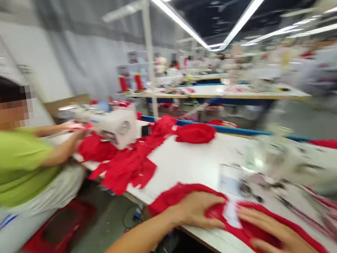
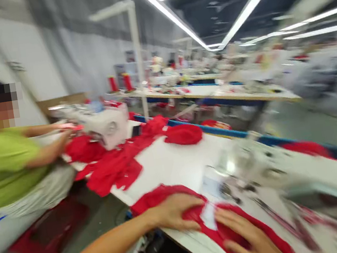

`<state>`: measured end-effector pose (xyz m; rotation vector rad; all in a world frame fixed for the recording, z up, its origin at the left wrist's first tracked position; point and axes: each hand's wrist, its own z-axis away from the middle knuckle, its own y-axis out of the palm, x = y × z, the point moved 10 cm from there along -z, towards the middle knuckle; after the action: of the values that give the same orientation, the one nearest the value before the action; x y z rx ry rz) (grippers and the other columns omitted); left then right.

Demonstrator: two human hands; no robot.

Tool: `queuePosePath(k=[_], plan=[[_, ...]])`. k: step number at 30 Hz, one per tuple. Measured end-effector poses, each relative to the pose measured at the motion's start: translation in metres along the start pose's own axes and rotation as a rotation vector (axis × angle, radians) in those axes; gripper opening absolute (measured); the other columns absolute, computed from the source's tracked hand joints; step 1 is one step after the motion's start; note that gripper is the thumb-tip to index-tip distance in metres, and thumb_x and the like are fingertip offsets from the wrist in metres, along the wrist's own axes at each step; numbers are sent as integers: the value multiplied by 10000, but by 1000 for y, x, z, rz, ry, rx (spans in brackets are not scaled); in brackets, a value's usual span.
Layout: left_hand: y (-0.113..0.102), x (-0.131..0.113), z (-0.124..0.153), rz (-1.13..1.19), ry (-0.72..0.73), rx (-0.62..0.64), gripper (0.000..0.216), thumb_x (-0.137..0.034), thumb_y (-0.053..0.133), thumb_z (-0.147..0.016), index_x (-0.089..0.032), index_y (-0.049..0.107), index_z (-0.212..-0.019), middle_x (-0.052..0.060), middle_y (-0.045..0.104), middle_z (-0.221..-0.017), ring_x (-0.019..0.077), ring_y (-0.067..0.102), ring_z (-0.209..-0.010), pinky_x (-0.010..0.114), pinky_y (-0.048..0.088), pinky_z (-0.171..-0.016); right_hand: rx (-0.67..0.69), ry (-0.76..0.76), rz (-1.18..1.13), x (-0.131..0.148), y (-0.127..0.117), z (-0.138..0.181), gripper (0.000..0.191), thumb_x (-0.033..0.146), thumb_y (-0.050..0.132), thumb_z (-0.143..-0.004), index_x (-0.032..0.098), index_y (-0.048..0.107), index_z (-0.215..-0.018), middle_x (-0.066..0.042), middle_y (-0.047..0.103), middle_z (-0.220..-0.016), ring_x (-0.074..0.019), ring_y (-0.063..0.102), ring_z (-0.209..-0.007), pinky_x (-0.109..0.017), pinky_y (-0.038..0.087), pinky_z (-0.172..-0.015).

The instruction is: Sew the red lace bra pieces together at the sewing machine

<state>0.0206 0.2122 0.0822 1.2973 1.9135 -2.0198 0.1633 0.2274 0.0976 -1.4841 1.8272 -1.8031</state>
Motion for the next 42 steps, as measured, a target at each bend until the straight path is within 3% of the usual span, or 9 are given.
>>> queuePosePath(k=[3,5,9,17,24,33,42], plan=[[-3,11,-9,73,20,6,547,-371,603,-964,-178,474,-1460,120,545,-1474,253,520,-1357,413,400,-1166,112,100,-62,-18,11,15,414,531,562,-970,337,638,-1329,-76,654,-1340,-293,582,-1298,-490,504,-1106],[-1,20,-14,99,4,19,483,-338,462,-1026,-191,433,-1485,116,511,-1503,243,495,-1379,455,386,-1179,29,131,-99,-17,4,16,373,366,479,-1034,274,605,-1372,-85,609,-1407,-258,531,-1351,-470,464,-1144],[6,24,-16,65,10,33,471,-364,424,-1050,-198,417,-1491,97,482,-1530,223,464,-1406,443,376,-1197,-183,112,-86,-2,-7,14,362,214,407,-1050,235,593,-1360,-81,600,-1409,-195,529,-1341,-404,459,-1147],[17,22,-15,-72,140,47,586,-318,488,-1027,-322,278,-1574,40,425,-1579,242,442,-1429,424,424,-1172,11,93,136,-15,16,18,530,337,498,-1039,243,381,-1547,-97,495,-1525,-236,435,-1431,-461,395,-1190],[15,20,-14,-108,165,105,524,-325,538,-1006,-423,409,-1504,-2,333,-1625,269,452,-1414,441,455,-1138,8,57,152,-10,13,17,457,310,443,-1053,231,444,-1503,-108,478,-1532,-235,424,-1432,-465,410,-1172],[15,23,-19,-171,161,126,572,-391,571,-981,-420,381,-1520,-8,370,-1608,271,500,-1371,420,497,-1088,88,109,152,-16,17,19,525,318,463,-1037,235,374,-1548,-93,435,-1567,-251,382,-1456,-481,395,-1176],[15,21,-20,-189,180,141,564,-391,557,-987,-408,385,-1523,12,357,-1614,296,499,-1375,453,523,-1068,175,137,89,-22,19,25,665,389,531,-1014,228,256,-1598,-95,353,-1617,-241,287,-1504,-471,253,-1244]])
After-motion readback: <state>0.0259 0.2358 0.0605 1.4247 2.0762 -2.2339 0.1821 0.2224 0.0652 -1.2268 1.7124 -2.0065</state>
